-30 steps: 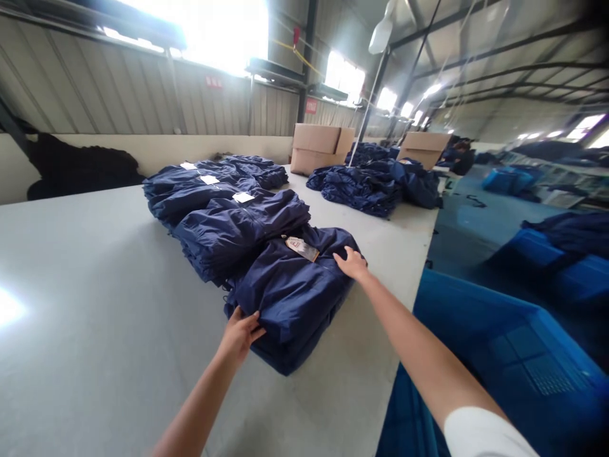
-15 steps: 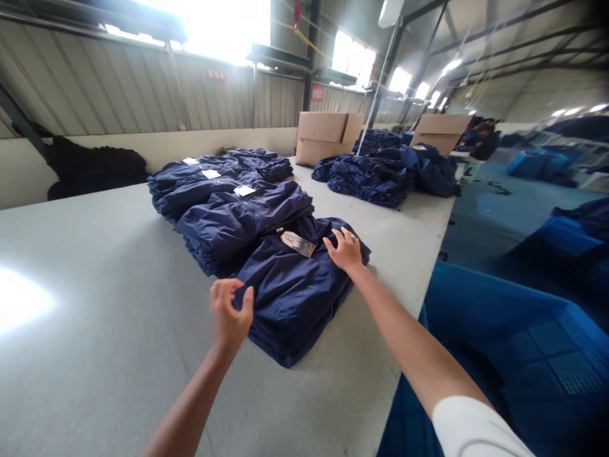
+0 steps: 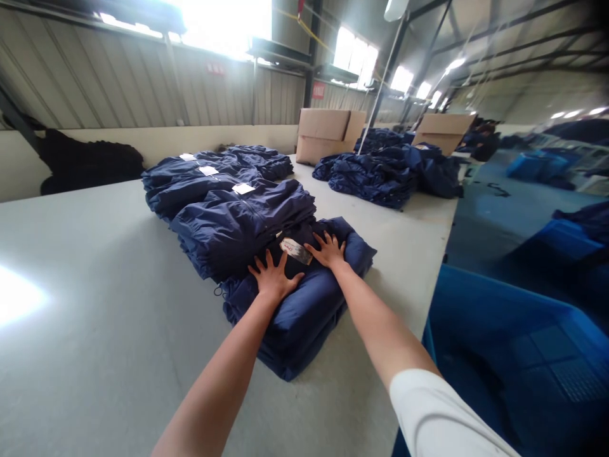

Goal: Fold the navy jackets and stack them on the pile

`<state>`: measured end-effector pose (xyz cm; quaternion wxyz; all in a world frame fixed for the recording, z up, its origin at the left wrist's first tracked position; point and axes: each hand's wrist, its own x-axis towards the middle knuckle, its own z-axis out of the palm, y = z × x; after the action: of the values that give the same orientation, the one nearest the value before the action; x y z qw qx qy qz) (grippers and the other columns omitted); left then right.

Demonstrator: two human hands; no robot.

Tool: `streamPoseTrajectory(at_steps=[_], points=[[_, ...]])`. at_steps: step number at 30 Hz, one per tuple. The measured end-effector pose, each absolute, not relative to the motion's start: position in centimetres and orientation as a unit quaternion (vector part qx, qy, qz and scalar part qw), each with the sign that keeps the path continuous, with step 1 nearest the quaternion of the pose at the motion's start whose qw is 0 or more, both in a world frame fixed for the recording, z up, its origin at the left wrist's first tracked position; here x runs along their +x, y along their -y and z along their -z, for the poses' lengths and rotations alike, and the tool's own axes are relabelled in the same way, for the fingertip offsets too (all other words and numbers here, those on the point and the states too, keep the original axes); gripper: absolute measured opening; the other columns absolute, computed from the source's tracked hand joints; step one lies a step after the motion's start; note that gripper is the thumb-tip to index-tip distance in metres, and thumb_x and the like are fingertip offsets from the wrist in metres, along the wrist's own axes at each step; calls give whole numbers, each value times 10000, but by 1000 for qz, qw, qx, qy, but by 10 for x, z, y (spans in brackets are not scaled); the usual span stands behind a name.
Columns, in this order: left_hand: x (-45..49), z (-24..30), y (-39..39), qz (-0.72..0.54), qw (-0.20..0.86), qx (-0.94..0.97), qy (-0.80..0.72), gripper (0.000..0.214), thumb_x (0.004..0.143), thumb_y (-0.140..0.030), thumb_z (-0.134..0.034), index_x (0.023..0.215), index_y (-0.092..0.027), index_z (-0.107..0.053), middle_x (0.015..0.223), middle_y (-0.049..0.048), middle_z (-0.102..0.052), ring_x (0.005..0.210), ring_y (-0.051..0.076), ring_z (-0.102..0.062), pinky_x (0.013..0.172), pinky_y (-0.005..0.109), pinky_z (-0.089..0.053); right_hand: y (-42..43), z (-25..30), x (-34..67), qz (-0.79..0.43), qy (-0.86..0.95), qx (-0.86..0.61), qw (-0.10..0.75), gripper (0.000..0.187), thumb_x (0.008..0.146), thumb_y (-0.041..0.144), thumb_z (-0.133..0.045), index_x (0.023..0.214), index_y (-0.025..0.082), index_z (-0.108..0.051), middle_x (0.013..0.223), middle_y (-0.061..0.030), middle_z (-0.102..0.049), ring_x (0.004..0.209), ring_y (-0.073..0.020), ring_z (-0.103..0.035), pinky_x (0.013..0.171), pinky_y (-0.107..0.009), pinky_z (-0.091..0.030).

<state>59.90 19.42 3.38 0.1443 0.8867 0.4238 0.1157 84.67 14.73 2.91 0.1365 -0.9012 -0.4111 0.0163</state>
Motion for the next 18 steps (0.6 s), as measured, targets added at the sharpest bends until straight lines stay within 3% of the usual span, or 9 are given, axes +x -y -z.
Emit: streamPoseTrajectory(at_steps=[13,18], points=[[606,-1,-194,-133,150,884,-423,1019,863,-904,-427,1701,-351,-255,1792,162,-97,1582,604,49,1199,818,3,-160,-1,858,-73,419,-899,105,897,941,894,-283,1694,407,-262,1785,-54,-207,1638,-426,-106,1265,-721,21],[586,-23,-197,-96,196,898,-381,1001,884,-862,-481,1700,-319,-279,1780,187,-137,1598,572,-37,1227,788,-46,-147,-13,842,-32,424,-892,151,744,1022,743,-361,1656,357,-390,1748,-74,-313,1618,-391,-217,1269,-715,-65]])
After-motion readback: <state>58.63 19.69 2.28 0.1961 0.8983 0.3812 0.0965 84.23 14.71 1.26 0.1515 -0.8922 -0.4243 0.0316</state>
